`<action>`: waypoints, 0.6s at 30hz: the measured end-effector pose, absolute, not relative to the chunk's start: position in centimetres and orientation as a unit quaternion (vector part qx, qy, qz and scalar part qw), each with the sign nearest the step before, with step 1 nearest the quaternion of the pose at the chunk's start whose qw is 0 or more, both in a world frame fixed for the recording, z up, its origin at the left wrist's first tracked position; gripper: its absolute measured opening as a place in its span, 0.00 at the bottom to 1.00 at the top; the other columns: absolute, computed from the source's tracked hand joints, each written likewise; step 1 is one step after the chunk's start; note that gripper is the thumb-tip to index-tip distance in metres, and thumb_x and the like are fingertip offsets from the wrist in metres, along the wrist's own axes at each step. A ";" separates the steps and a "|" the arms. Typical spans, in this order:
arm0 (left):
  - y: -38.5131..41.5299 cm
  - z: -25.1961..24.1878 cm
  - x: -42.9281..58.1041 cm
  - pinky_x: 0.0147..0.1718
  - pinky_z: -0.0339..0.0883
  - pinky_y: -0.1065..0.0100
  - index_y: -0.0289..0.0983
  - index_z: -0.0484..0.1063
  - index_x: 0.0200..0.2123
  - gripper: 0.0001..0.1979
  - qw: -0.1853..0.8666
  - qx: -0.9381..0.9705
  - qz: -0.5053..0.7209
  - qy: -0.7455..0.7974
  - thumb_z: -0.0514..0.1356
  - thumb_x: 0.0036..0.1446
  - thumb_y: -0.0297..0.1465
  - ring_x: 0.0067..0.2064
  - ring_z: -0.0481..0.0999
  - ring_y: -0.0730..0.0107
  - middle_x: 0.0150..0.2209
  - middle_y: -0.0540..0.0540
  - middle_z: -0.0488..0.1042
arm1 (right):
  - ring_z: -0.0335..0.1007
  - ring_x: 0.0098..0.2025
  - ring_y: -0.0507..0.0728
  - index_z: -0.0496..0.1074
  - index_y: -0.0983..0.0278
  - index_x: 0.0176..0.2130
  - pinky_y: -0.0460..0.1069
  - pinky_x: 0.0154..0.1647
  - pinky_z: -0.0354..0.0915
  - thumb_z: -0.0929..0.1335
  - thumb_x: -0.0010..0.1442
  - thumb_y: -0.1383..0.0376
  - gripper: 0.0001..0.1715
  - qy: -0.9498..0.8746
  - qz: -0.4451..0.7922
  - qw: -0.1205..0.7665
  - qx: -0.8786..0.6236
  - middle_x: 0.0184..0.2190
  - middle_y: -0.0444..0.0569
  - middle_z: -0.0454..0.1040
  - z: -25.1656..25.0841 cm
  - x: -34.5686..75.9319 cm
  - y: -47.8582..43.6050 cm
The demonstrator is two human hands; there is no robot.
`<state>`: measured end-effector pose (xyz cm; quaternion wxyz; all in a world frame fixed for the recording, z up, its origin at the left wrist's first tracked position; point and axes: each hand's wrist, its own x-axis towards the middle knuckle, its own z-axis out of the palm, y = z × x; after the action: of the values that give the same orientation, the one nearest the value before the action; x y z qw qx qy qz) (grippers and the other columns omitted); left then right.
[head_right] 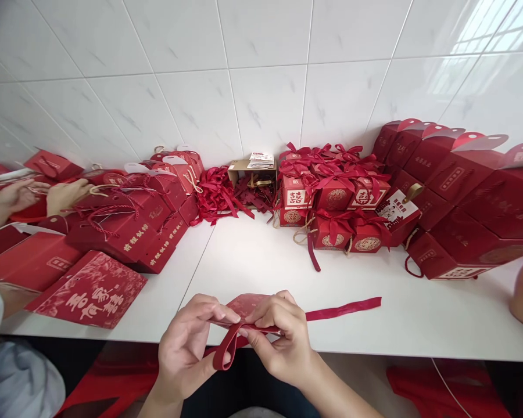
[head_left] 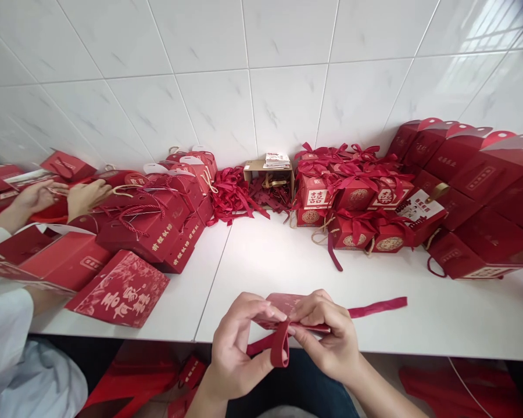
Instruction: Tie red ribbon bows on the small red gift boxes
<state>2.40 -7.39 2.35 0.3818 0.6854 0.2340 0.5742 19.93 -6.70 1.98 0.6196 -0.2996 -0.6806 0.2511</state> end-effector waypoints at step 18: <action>-4.5 2.7 4.4 0.38 0.75 0.63 0.44 0.71 0.50 0.16 0.435 0.644 0.570 0.266 0.63 0.57 0.29 0.38 0.80 0.64 0.38 0.44 0.76 | 0.71 0.26 0.55 0.64 0.61 0.25 0.49 0.28 0.67 0.74 0.53 0.64 0.15 -0.572 0.357 0.634 -0.378 0.23 0.45 0.74 0.1 20.9 -5.8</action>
<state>4.39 -4.46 2.71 0.4346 0.6441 0.2664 0.5703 20.94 -5.79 0.08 0.6337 -0.3784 -0.5723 0.3572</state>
